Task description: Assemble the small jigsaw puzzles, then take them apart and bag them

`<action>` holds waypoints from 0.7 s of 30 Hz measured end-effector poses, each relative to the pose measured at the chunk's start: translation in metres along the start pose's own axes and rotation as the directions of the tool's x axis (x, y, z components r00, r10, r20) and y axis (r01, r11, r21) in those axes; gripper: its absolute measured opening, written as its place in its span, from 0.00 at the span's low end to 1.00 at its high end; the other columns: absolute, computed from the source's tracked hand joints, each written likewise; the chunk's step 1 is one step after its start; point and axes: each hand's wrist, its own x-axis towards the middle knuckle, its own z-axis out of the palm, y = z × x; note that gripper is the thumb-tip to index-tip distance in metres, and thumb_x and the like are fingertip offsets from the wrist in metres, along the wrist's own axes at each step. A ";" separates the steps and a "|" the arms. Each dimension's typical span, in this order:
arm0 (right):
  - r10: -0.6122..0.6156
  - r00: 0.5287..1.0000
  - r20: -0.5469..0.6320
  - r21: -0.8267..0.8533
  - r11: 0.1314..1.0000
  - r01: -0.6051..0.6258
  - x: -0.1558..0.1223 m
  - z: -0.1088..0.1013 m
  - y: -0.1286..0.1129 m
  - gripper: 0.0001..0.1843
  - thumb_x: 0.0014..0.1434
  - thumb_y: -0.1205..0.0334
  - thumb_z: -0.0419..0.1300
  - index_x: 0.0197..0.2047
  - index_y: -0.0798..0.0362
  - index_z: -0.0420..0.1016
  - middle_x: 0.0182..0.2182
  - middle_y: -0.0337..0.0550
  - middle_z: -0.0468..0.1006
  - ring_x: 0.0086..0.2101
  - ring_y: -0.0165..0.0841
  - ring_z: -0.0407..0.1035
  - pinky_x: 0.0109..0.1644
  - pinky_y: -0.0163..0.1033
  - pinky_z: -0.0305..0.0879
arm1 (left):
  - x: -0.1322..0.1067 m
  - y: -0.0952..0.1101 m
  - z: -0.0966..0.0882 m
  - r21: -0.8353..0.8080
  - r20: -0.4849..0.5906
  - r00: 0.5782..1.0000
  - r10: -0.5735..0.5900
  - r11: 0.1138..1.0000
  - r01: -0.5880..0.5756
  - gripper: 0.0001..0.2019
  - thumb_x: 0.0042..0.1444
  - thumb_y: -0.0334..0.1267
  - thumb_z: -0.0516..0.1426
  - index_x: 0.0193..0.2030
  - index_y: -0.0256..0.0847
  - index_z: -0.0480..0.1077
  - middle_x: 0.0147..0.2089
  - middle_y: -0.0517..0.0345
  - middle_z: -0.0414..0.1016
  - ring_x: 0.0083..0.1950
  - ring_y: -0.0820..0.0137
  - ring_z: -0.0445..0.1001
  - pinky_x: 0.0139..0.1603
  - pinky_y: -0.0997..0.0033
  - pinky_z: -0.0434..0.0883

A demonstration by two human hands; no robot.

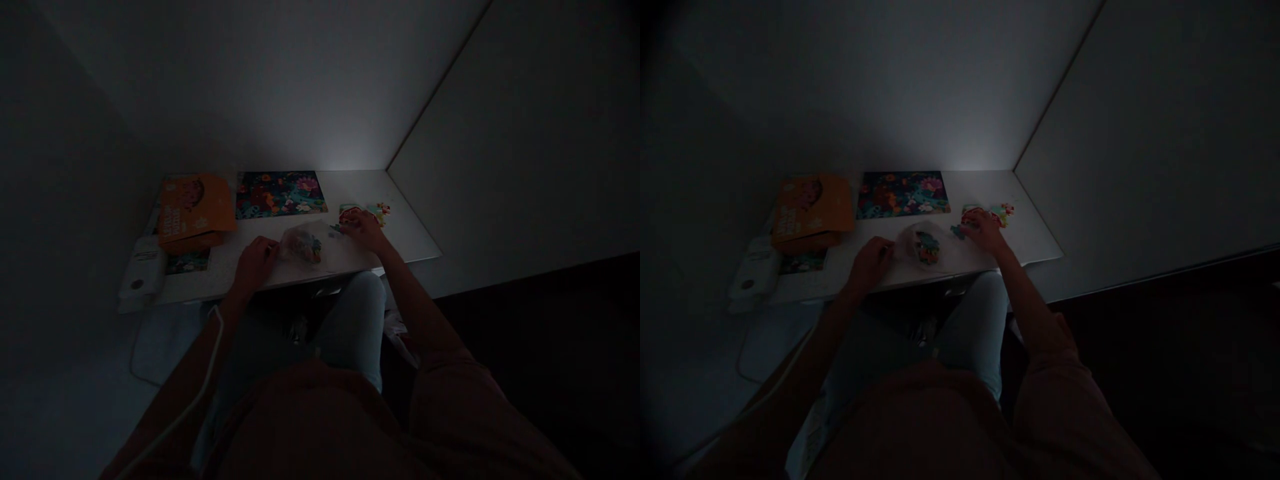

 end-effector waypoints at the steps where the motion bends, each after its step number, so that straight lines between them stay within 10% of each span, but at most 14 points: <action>1: -0.021 1.000 0.023 -0.035 0.999 0.022 -0.006 0.006 0.005 0.26 0.70 0.40 0.74 0.59 0.51 0.88 0.63 0.62 0.84 0.67 0.55 0.78 0.78 0.65 0.74 | 0.000 0.000 0.000 0.009 0.002 1.000 -0.003 1.000 0.003 0.15 0.78 0.50 0.55 0.50 0.46 0.80 0.54 0.44 0.85 0.52 0.53 0.84 0.61 0.46 0.81; 14: -0.067 0.988 0.141 -0.061 0.995 0.076 -0.010 0.016 -0.004 0.18 0.68 0.48 0.76 0.54 0.50 0.91 0.63 0.63 0.83 0.69 0.59 0.75 0.79 0.69 0.71 | 0.001 0.001 -0.004 0.030 -0.005 1.000 -0.019 0.999 0.019 0.12 0.75 0.49 0.57 0.46 0.47 0.77 0.52 0.45 0.85 0.50 0.55 0.83 0.58 0.49 0.81; 21: 0.123 0.991 0.054 0.137 0.982 -0.130 -0.033 -0.009 -0.017 0.23 0.65 0.38 0.73 0.52 0.46 0.78 0.43 0.48 0.87 0.41 0.45 0.80 0.51 0.54 0.81 | 0.001 -0.002 0.000 0.024 -0.025 0.999 -0.024 0.999 0.025 0.12 0.75 0.49 0.57 0.46 0.47 0.77 0.52 0.45 0.84 0.49 0.55 0.82 0.58 0.50 0.81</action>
